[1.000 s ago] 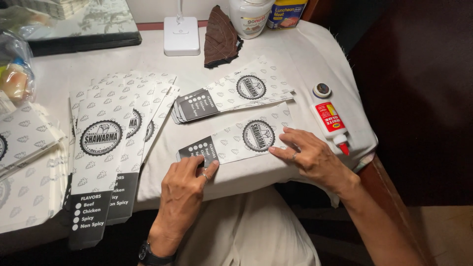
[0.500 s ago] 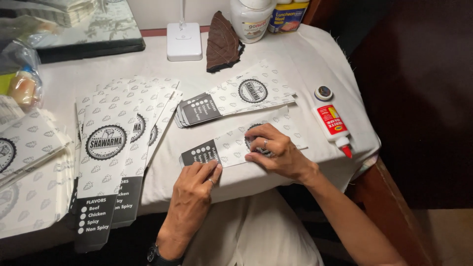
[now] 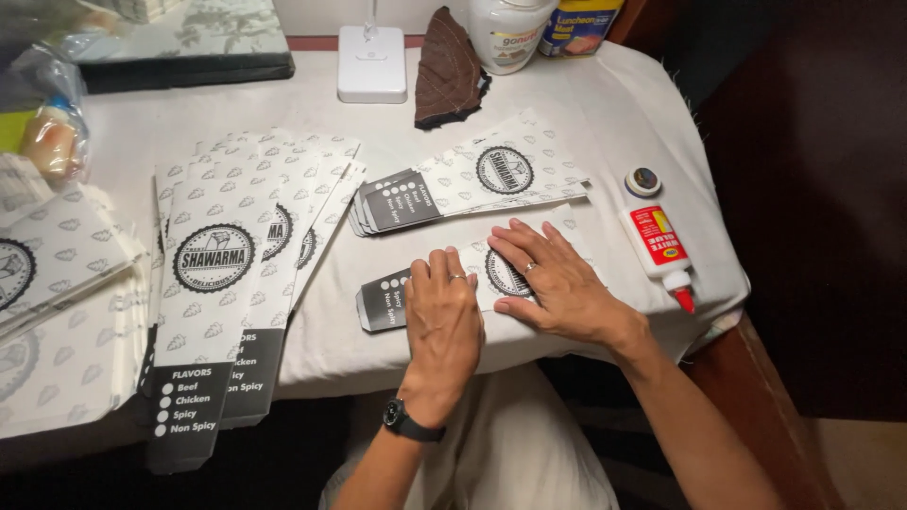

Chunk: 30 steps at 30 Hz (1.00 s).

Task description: Applying glue to paper shawarma wrappers and folding them into their final shape.

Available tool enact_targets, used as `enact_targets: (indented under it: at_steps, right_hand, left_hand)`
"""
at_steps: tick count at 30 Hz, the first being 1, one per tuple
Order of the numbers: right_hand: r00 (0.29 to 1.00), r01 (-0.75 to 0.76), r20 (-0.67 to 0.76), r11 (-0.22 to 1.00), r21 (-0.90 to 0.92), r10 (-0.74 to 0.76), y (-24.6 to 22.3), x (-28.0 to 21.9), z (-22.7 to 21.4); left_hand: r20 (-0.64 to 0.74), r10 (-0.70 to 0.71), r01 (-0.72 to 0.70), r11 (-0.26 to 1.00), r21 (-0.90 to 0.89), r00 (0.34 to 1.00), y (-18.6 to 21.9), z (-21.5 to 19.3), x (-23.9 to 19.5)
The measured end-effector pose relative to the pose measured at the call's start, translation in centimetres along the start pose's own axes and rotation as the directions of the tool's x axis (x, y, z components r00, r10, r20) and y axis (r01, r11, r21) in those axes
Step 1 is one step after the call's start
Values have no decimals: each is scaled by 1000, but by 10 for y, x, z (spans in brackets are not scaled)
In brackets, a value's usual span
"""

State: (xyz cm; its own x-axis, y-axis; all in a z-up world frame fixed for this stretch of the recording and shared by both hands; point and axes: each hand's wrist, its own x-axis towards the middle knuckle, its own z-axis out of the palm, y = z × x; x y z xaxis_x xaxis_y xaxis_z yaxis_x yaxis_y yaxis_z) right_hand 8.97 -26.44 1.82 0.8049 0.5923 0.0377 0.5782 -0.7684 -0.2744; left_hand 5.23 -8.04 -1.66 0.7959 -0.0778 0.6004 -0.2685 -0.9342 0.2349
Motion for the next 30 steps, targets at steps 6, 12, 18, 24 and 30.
enact_targets:
  at_steps: [6, 12, 18, 24, 30]
  right_hand:
    - [1000, -25, -3, 999, -28, 25, 0, -1, -1]
    - [994, -106, -43, 992, -69, 103, -2, -11, -11]
    - [839, -544, -131, 828, -136, 529, -2, -4, -4]
    - [957, 148, -205, 955, -259, -204, -55, -12, 48]
    - [968, -102, -250, 915, -391, 1, -23, -64, 24]
  left_hand:
    - [-24, -43, 46, 991, 129, 999, -32, -33, -25]
    - [61, -160, 143, 963, 227, 985, -70, -51, -52]
    - [101, -217, 185, 949, 253, 971, -70, -43, -57]
    - [-62, -143, 154, 956, 248, 988, -71, -38, -58]
    - [-24, -199, 199, 953, 229, 980, -75, -33, -61]
